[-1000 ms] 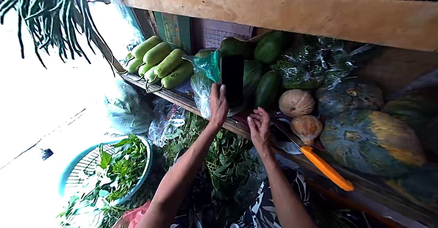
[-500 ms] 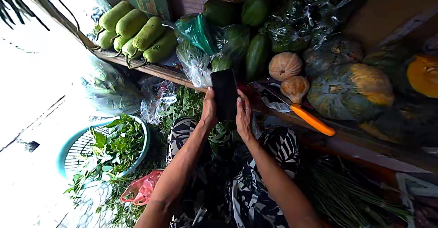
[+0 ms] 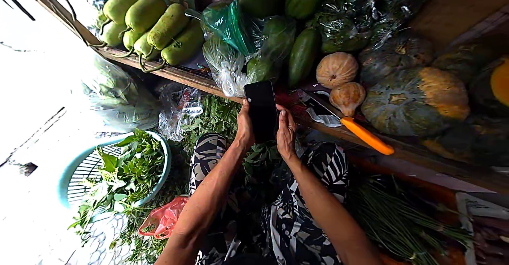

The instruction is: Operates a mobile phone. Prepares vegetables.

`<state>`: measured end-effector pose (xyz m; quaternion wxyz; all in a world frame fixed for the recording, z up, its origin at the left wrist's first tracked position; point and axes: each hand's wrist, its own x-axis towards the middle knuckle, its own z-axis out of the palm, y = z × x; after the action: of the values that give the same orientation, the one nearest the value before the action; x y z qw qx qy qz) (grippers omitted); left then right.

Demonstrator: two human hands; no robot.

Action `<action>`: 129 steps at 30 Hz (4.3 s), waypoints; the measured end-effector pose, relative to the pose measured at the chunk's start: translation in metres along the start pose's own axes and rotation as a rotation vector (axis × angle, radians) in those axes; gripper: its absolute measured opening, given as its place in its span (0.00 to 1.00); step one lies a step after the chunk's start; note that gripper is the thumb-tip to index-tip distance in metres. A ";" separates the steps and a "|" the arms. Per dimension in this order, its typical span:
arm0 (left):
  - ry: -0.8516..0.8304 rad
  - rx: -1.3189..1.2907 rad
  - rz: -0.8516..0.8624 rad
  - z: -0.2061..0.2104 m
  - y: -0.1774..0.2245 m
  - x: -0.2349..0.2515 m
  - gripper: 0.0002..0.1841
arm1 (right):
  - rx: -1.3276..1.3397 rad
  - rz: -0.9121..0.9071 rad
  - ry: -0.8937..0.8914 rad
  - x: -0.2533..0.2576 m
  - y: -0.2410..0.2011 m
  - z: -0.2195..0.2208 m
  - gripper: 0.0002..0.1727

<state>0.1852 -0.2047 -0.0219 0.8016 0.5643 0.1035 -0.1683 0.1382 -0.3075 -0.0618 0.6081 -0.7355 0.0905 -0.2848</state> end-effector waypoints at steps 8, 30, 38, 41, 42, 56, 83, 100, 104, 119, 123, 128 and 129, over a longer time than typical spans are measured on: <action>0.005 -0.036 0.090 0.003 0.001 0.004 0.30 | -0.049 -0.005 -0.048 0.017 0.000 -0.014 0.28; -0.068 0.139 0.075 0.002 -0.013 0.002 0.32 | -0.240 -0.657 0.040 0.024 0.020 -0.037 0.32; -0.062 0.108 0.050 0.006 -0.012 0.002 0.32 | -0.167 -0.301 0.024 0.020 0.010 -0.037 0.24; -0.061 0.099 0.049 0.006 -0.011 0.003 0.32 | 0.027 0.069 -0.096 0.028 0.004 -0.047 0.26; -0.065 0.098 0.047 0.006 -0.011 0.003 0.32 | 0.081 0.154 -0.137 0.031 0.003 -0.049 0.26; -0.093 0.171 0.173 0.012 0.008 0.013 0.27 | -0.218 -0.026 -0.060 0.041 0.012 -0.053 0.24; 0.011 0.190 0.672 0.082 0.181 0.307 0.25 | -1.255 -0.296 0.403 0.072 0.084 -0.001 0.28; -0.072 -0.048 0.309 0.057 0.085 0.063 0.23 | -0.684 0.004 0.080 0.064 0.040 -0.028 0.26; -0.132 0.073 0.217 0.031 0.032 0.030 0.22 | -0.017 0.089 -0.059 0.051 0.011 -0.049 0.31; -0.163 0.062 0.075 0.035 -0.007 0.038 0.22 | 0.236 0.379 -0.502 0.051 0.019 -0.066 0.57; -0.152 0.039 0.055 0.037 -0.008 0.039 0.23 | 0.210 0.361 -0.496 0.051 0.022 -0.066 0.57; -0.152 0.031 0.032 0.041 -0.013 0.037 0.24 | 0.169 0.372 -0.489 0.048 0.018 -0.072 0.56; -0.152 0.032 0.027 0.041 -0.013 0.037 0.24 | 0.166 0.378 -0.497 0.047 0.018 -0.074 0.56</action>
<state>0.2129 -0.2529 -0.0324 0.8001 0.5641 0.0320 -0.2013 0.1419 -0.3970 -0.0573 0.7116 -0.7006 0.0507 0.0150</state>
